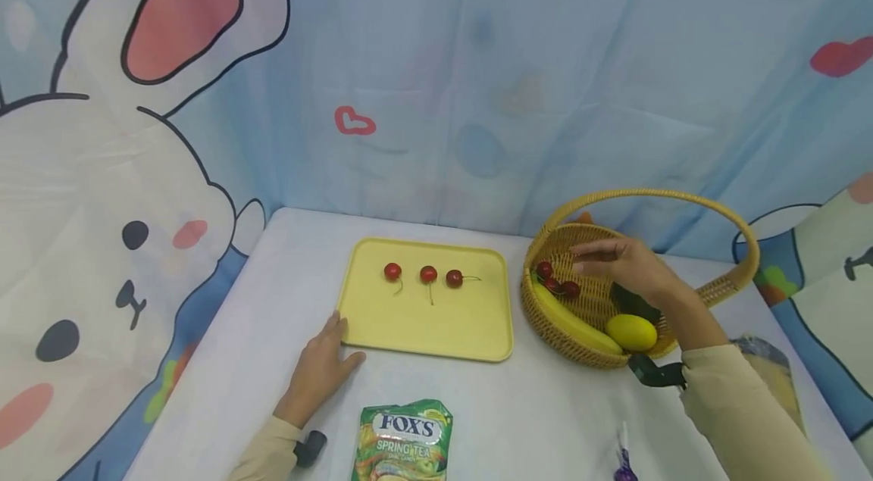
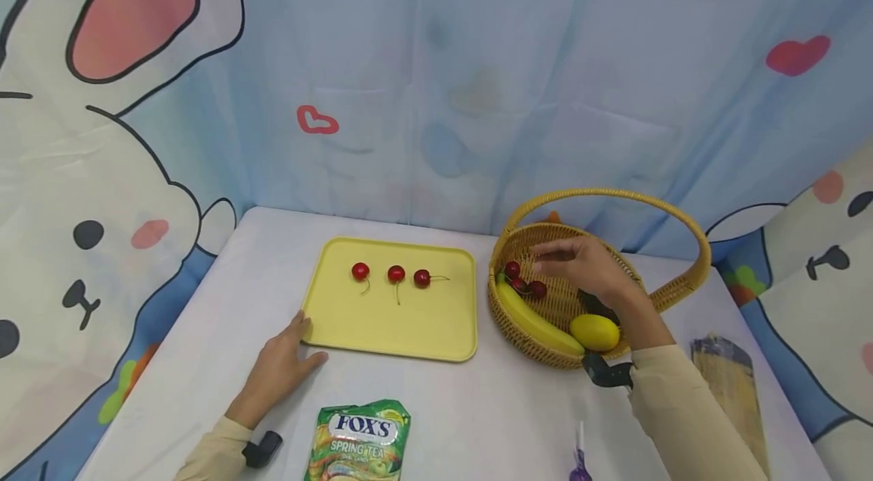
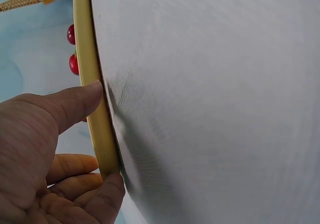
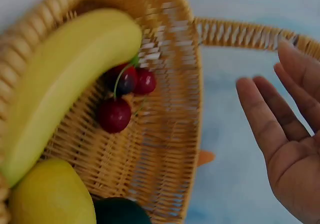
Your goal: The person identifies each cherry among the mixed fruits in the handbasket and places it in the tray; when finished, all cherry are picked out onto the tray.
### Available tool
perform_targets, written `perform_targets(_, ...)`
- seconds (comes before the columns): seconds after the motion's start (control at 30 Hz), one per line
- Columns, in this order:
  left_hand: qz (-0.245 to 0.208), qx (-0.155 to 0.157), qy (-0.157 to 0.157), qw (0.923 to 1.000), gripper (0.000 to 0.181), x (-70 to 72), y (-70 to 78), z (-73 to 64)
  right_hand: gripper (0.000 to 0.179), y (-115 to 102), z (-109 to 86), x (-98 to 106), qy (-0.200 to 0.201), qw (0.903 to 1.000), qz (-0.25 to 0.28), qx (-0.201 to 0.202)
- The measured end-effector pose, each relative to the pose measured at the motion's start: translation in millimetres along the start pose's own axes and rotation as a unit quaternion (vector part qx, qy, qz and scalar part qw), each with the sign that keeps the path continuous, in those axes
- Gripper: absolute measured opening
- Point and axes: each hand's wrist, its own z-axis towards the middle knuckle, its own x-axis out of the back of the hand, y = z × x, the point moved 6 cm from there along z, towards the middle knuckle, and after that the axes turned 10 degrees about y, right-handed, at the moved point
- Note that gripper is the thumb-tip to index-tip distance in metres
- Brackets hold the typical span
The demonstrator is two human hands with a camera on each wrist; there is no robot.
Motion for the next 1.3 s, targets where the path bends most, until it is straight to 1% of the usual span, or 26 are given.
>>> perform_targets(0.13,0.001,0.002,-0.004,1.0,0.069,0.5,-0.2,0.9,0.062,14,21.2,2,0.002,0.9996,0.0,-0.027)
perform_targets(0.27,0.003,0.01,-0.012,0.9999,0.069,-0.5,0.0,0.2,0.063,25,38.8,-2,-0.002,0.9987,-0.017,-0.048)
perform_targets(0.43,0.01,0.015,-0.012,0.9998,0.07,-0.8,0.2,-0.9,0.06,32,55.2,-14,-0.012,0.9977,-0.05,-0.045)
perform_targets(0.53,0.015,0.016,-0.013,0.9997,0.07,-0.3,0.6,-0.4,0.052,35,62.0,-25,-0.017,0.9981,-0.038,-0.045)
perform_targets(0.67,0.015,0.016,-0.016,0.9996,0.07,0.2,1.1,0.5,0.042,39,66.9,-39,-0.03,0.998,-0.017,-0.053)
perform_targets(0.77,0.019,0.018,-0.02,0.9995,0.07,-0.6,0.3,0.9,0.04,44,69.3,-46,-0.033,0.9974,-0.02,-0.061)
perform_targets(1.0,0.027,0.013,-0.013,0.9995,0.07,-0.7,-0.2,0.5,0.031,45,72.5,-53,-0.029,0.9974,-0.042,-0.051)
perform_targets(1.13,0.024,0.01,-0.01,0.9996,0.07,-0.4,1.2,0.9,0.024,46,72.8,-55,-0.027,0.9963,-0.056,-0.059)
perform_targets(1.3,0.024,0.01,-0.011,0.9996,0.07,-0.2,2.4,0.9,0.023,47,72.2,-56,-0.021,0.9963,-0.064,-0.054)
